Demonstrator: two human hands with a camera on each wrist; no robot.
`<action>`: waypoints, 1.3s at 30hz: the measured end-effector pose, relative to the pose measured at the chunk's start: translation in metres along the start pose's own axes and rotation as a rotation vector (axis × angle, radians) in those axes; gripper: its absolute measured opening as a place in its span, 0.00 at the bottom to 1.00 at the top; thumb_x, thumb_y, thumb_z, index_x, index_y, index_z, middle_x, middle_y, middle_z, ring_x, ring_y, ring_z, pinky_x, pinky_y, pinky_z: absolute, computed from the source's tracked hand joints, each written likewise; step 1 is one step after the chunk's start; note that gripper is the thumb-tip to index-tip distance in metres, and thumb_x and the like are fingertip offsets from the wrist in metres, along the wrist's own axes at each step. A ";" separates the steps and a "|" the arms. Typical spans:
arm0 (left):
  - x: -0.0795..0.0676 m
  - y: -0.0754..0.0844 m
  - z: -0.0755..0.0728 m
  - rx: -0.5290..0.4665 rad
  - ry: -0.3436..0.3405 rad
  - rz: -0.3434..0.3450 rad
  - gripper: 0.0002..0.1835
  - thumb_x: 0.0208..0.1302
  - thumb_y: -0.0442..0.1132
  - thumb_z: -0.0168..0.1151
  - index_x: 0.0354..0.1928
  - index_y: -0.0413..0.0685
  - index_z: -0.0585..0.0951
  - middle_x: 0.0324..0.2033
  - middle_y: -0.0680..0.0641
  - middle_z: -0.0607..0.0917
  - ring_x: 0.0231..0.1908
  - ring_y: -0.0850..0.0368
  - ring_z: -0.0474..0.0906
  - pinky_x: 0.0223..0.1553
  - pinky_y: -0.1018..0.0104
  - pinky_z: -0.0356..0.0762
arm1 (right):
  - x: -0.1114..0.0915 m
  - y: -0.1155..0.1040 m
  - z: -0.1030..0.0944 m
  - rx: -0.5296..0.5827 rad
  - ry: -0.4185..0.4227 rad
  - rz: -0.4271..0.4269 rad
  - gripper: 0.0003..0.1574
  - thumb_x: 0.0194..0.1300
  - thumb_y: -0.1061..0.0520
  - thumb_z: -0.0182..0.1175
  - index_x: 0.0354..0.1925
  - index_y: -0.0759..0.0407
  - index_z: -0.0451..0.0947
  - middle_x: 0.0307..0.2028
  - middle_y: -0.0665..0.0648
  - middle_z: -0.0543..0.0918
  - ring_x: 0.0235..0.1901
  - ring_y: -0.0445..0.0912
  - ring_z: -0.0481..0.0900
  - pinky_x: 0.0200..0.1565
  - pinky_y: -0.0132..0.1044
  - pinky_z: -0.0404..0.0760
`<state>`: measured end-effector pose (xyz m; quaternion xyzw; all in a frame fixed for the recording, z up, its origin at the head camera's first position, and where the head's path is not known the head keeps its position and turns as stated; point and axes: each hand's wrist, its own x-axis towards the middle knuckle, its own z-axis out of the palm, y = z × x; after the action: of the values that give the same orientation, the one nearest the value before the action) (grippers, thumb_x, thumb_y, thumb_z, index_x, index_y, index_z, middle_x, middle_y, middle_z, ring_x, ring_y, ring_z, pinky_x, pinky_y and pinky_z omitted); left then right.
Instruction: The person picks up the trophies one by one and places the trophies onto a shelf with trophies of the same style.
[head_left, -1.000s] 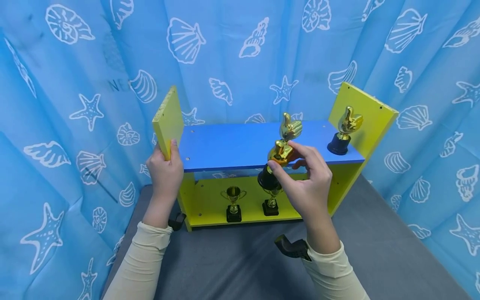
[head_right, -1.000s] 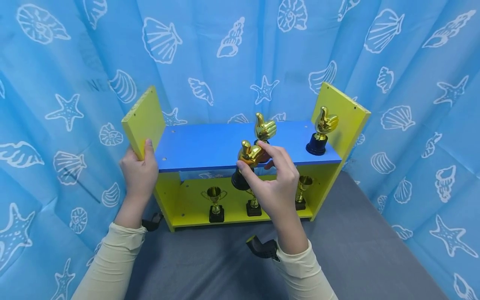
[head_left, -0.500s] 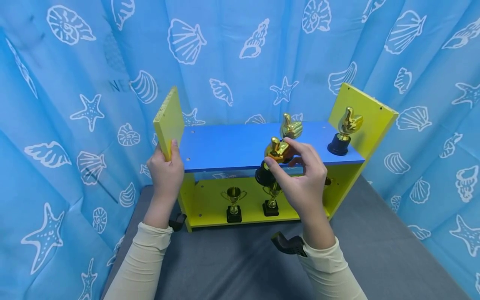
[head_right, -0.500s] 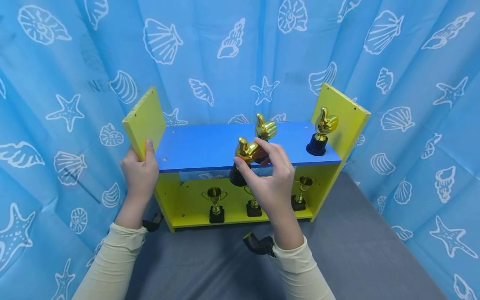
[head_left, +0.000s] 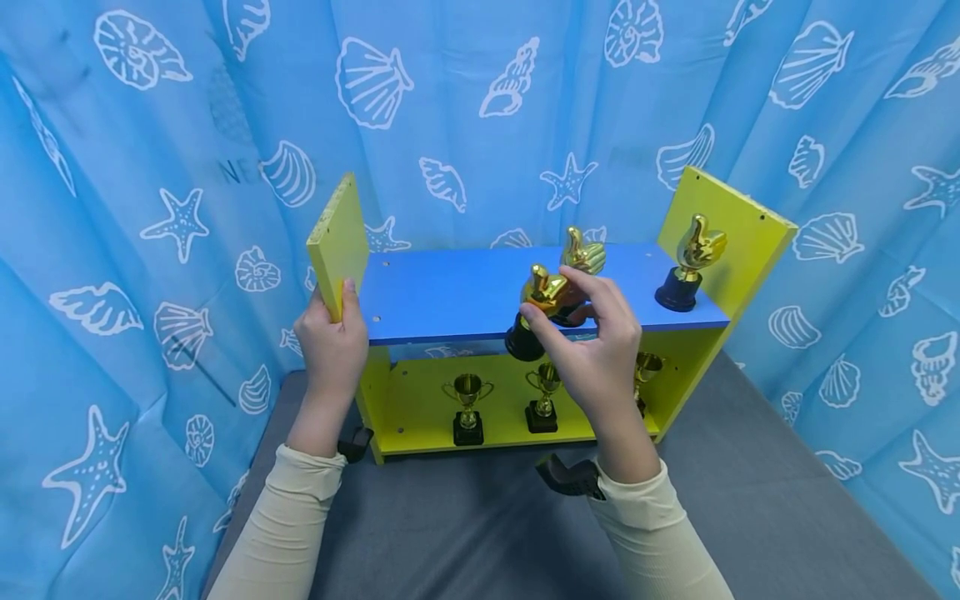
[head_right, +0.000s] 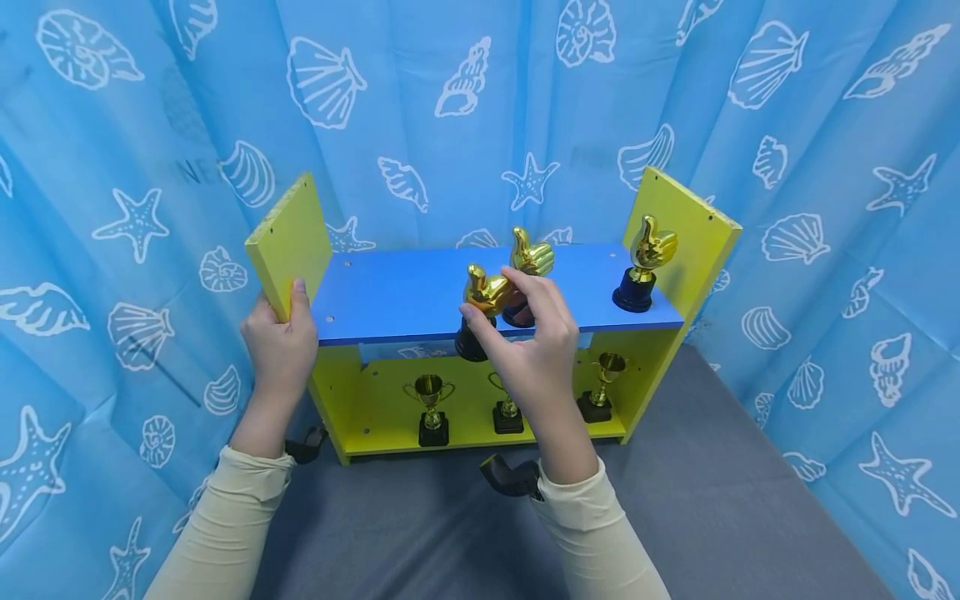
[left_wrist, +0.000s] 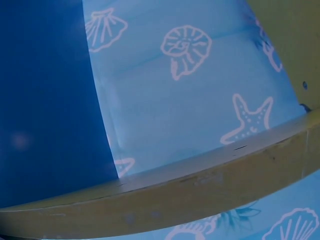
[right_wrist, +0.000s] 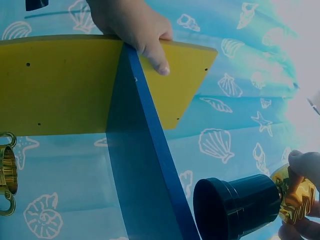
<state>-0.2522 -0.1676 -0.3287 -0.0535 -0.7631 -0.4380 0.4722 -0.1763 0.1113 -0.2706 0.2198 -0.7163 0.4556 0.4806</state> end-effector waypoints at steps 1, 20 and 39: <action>0.000 0.000 0.000 -0.002 0.002 -0.001 0.22 0.74 0.50 0.51 0.49 0.35 0.78 0.32 0.38 0.86 0.22 0.50 0.79 0.22 0.67 0.76 | 0.000 0.000 0.001 -0.003 -0.002 0.001 0.31 0.47 0.66 0.76 0.51 0.67 0.80 0.37 0.66 0.81 0.35 0.56 0.77 0.33 0.38 0.75; -0.001 0.002 0.000 -0.009 0.010 -0.007 0.22 0.73 0.50 0.52 0.49 0.34 0.78 0.31 0.39 0.85 0.21 0.50 0.77 0.22 0.74 0.72 | 0.000 0.010 0.009 -0.032 -0.015 -0.002 0.31 0.49 0.62 0.77 0.53 0.62 0.80 0.39 0.62 0.81 0.35 0.51 0.78 0.35 0.41 0.79; -0.002 0.003 -0.001 0.004 -0.003 -0.023 0.23 0.73 0.51 0.52 0.54 0.37 0.78 0.44 0.39 0.87 0.28 0.50 0.83 0.25 0.67 0.78 | -0.001 0.044 0.022 -0.003 -0.017 0.022 0.34 0.51 0.50 0.76 0.56 0.54 0.80 0.41 0.55 0.84 0.32 0.43 0.83 0.33 0.34 0.82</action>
<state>-0.2494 -0.1655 -0.3280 -0.0445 -0.7652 -0.4419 0.4660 -0.2196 0.1140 -0.2941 0.2150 -0.7235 0.4579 0.4696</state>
